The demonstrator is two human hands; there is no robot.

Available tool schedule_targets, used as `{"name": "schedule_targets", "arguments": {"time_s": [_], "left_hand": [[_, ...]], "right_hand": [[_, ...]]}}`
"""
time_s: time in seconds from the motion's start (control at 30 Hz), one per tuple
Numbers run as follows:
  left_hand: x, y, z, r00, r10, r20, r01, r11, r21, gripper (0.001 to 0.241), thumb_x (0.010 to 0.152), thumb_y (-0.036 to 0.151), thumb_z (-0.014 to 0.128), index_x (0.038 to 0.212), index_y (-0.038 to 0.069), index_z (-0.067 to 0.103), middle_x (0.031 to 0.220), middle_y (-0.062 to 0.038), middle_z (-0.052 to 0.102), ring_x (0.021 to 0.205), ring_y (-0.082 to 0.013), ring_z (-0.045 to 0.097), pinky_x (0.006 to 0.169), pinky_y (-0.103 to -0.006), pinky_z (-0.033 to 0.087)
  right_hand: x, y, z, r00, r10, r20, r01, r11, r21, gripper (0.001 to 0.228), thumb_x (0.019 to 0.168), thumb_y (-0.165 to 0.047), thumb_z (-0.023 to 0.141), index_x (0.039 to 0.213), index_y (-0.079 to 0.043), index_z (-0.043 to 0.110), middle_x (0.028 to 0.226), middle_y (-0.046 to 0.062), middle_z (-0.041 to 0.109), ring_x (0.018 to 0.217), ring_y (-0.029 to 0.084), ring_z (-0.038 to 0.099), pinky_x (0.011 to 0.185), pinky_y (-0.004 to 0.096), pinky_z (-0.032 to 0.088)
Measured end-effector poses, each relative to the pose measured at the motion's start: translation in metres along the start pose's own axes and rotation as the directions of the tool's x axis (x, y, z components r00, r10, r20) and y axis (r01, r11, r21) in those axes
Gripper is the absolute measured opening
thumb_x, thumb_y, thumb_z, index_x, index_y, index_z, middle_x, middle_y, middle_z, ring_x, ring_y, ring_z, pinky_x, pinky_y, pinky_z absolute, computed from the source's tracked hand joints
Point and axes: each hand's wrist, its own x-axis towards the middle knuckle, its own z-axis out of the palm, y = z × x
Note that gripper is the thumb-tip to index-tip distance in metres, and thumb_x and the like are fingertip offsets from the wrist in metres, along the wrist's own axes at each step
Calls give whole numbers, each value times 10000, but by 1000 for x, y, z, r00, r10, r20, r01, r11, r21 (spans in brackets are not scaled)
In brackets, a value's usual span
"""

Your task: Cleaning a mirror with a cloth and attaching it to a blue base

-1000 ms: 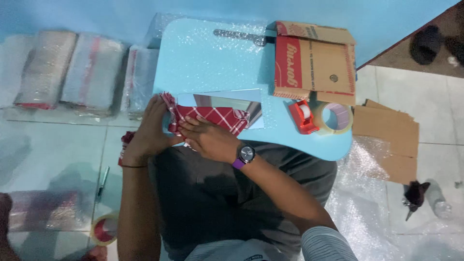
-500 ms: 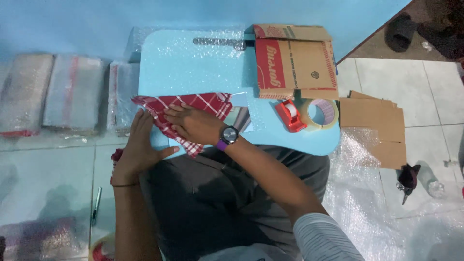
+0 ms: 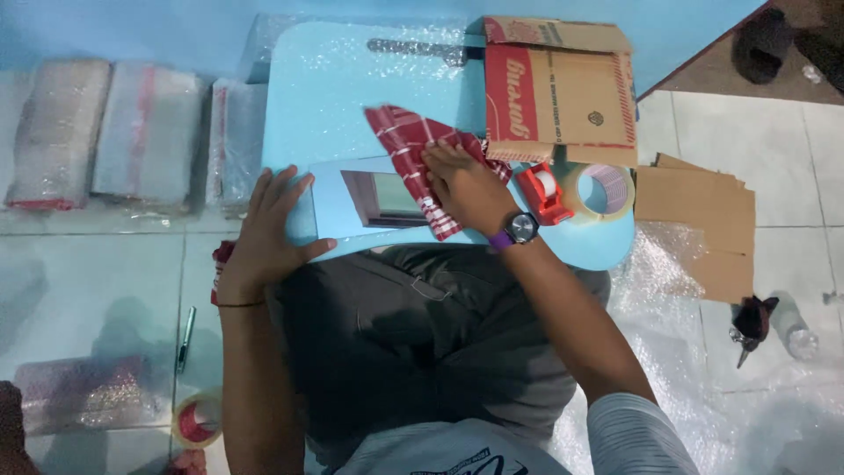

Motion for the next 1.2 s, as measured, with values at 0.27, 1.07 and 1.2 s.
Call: {"name": "schedule_targets", "arguments": {"time_s": [0.27,1.07,1.2], "left_hand": [[2,17,-8,993,-106,50,107,994,-5,1102,681,705,821,1602,233,442,1684,-106,335,1555,-512,150,1170,-764,240],[-2,6,2,999,21,-32,-23,999,-39,1007,790,458,900,1632,169,429,1691,-98,302,1539,-501,96,1215,-706,220],[-2,4,1,999,25,-31,-28,997,-72,949,844,427,869,1634,152,420,1695,-84,285,1545,-482,71,1222,-704,226]], "right_hand": [[-27,-24,16,965,120,-232,-166,968,-191,384,1035,-186,577,1370,-16,658,1376,237,647,1293,396,604,1098,463,485],[-29,-169,90,939,11,-345,-46,994,-95,350,981,-150,643,1290,2,706,1358,257,648,1337,392,582,1180,500,397],[-30,-165,84,946,9,-325,-45,994,-102,375,978,-165,656,1323,-20,686,1380,225,648,1361,343,573,1201,474,382]]}}
